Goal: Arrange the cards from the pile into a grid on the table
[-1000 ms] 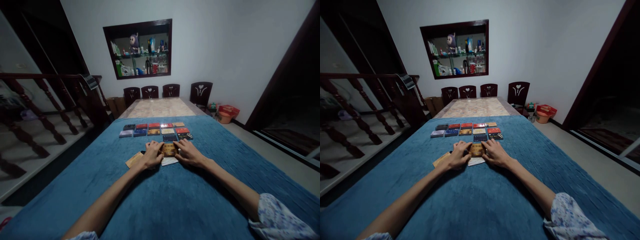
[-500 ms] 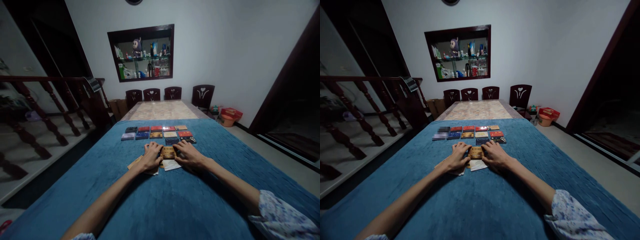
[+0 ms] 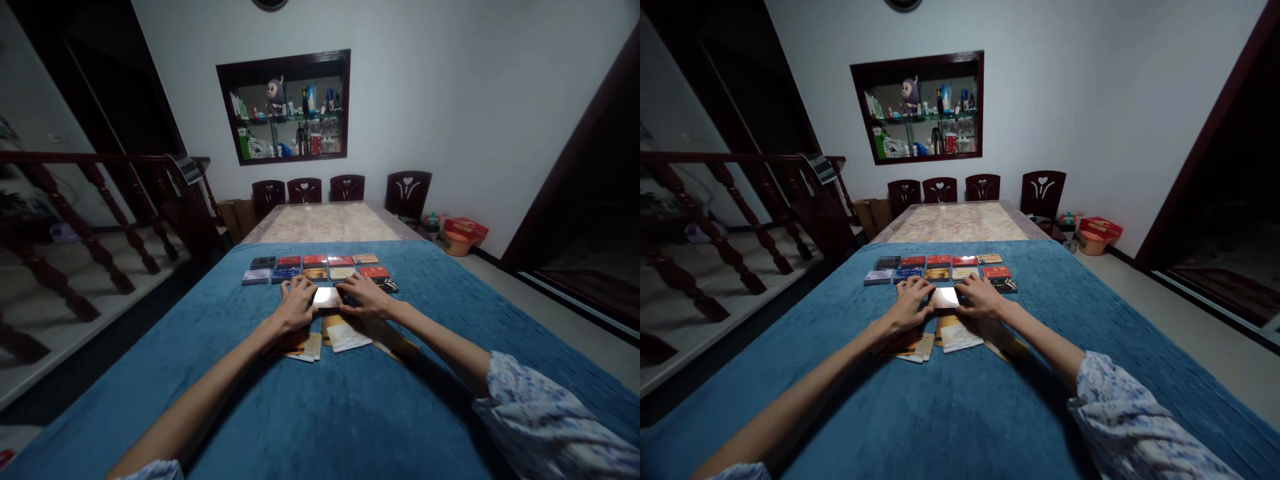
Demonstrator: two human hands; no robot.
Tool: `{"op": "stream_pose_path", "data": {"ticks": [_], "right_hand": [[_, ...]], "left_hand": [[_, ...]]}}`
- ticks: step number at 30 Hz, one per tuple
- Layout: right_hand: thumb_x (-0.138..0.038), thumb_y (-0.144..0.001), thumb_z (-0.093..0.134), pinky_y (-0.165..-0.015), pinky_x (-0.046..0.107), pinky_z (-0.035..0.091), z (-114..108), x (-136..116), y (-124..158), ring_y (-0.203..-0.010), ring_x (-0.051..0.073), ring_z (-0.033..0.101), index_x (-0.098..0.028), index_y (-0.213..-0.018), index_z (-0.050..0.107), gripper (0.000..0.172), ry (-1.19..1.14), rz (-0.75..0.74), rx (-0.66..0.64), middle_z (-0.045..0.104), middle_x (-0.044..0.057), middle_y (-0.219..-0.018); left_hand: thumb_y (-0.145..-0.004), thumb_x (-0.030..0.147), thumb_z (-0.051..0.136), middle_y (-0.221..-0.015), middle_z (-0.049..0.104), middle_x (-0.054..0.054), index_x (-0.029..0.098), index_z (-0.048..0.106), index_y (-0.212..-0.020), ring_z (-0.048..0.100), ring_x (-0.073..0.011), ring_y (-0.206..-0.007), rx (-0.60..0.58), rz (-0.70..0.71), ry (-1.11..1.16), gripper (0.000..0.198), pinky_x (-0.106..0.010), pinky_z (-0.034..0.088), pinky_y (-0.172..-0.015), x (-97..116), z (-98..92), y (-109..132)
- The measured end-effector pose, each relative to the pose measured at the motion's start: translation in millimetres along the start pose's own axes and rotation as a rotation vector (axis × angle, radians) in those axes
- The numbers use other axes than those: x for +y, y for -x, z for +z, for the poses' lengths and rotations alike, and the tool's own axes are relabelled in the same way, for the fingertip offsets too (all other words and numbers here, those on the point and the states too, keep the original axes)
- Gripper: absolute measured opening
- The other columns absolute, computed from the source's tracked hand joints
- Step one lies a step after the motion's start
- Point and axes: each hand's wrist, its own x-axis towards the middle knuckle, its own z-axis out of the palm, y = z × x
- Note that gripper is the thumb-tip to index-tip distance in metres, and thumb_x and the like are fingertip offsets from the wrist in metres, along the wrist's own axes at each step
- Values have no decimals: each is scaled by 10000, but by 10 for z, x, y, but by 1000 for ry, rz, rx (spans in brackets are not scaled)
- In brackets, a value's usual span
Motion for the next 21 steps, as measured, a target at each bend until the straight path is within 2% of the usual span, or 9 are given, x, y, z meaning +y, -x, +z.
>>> {"op": "stream_pose_path", "data": {"ticks": [8,13,21], "right_hand": [[-396,-863,659,-812,387,430,-93,3,-271,-1097,309,498,-186,-1168,644,371,18,20,-42,634,140,-1136],[-389,-863,644,-839,414,442,-102,66,-478,-1159,337,474,-190,-1107,666,315,23,22,-61,630,145,-1159],[-373,-854,621,-829,407,420,-132,144,-732,-1083,327,499,-179,-1037,687,274,52,41,-100,638,155,-1156]], "left_hand": [[-765,161,647,-1275,583,-112,235,612,-1189,355,-346,-1305,10,-18,-26,431,-582,261,-1036,-240,28,-176],[-773,172,637,-1297,576,-112,246,611,-1193,346,-349,-1300,-17,-35,-48,427,-582,276,-1022,-338,-26,-305],[-770,166,615,-1289,579,-118,241,610,-1187,355,-356,-1295,-52,-72,-98,424,-598,284,-1009,-450,-82,-522]]}}
